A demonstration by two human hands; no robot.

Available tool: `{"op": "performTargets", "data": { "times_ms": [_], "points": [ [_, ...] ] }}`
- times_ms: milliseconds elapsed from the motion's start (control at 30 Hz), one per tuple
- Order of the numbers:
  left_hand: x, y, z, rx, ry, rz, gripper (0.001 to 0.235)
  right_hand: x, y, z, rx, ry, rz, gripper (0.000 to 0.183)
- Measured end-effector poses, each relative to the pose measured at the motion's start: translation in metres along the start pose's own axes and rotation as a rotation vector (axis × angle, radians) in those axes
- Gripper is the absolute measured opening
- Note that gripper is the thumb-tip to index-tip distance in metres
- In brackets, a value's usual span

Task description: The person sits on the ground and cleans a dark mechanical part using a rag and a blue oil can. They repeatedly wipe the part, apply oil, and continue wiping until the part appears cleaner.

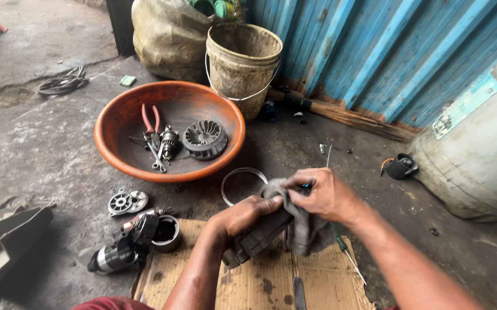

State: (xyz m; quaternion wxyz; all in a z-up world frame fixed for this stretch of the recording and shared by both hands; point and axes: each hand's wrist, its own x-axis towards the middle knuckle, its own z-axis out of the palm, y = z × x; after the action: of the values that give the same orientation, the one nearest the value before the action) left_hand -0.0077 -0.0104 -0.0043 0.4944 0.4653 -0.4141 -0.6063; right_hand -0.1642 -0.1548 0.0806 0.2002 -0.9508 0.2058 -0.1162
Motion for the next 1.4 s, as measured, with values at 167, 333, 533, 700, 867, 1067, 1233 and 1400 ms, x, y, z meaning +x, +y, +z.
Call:
{"op": "performTargets", "data": {
  "times_ms": [167,333,533,700,867,1067,1233,1400],
  "points": [
    [0.006,-0.012,-0.004,0.082,0.187,0.101,0.055,0.004,-0.005,0.071,0.225,0.894,0.367,0.024],
    [0.014,-0.021,-0.019,-0.332,0.409,0.177,0.055,-0.07,-0.07,0.122,0.23,0.474,0.346,0.028],
    [0.02,-0.022,0.008,-0.212,0.445,0.224,0.05,-0.05,-0.022,0.128,0.123,0.687,0.546,0.024],
    [0.015,-0.007,0.041,-0.141,0.373,-0.042,0.056,0.046,0.032,0.067,0.173,0.645,0.656,0.02],
    [0.026,-0.01,0.019,-0.204,0.587,0.248,0.059,-0.01,-0.031,0.098,0.02,0.544,0.361,0.03],
    [0.058,-0.041,-0.025,-0.337,0.799,0.138,0.067,-0.086,-0.069,0.134,0.156,0.586,0.029,0.039],
    [0.055,-0.039,-0.033,-0.518,0.68,0.07,0.065,-0.062,-0.097,0.109,-0.069,0.545,0.009,0.014],
    [0.067,-0.054,-0.008,-0.551,0.593,0.227,0.056,0.004,-0.069,0.096,-0.092,0.688,0.175,0.017]
  ]
}}
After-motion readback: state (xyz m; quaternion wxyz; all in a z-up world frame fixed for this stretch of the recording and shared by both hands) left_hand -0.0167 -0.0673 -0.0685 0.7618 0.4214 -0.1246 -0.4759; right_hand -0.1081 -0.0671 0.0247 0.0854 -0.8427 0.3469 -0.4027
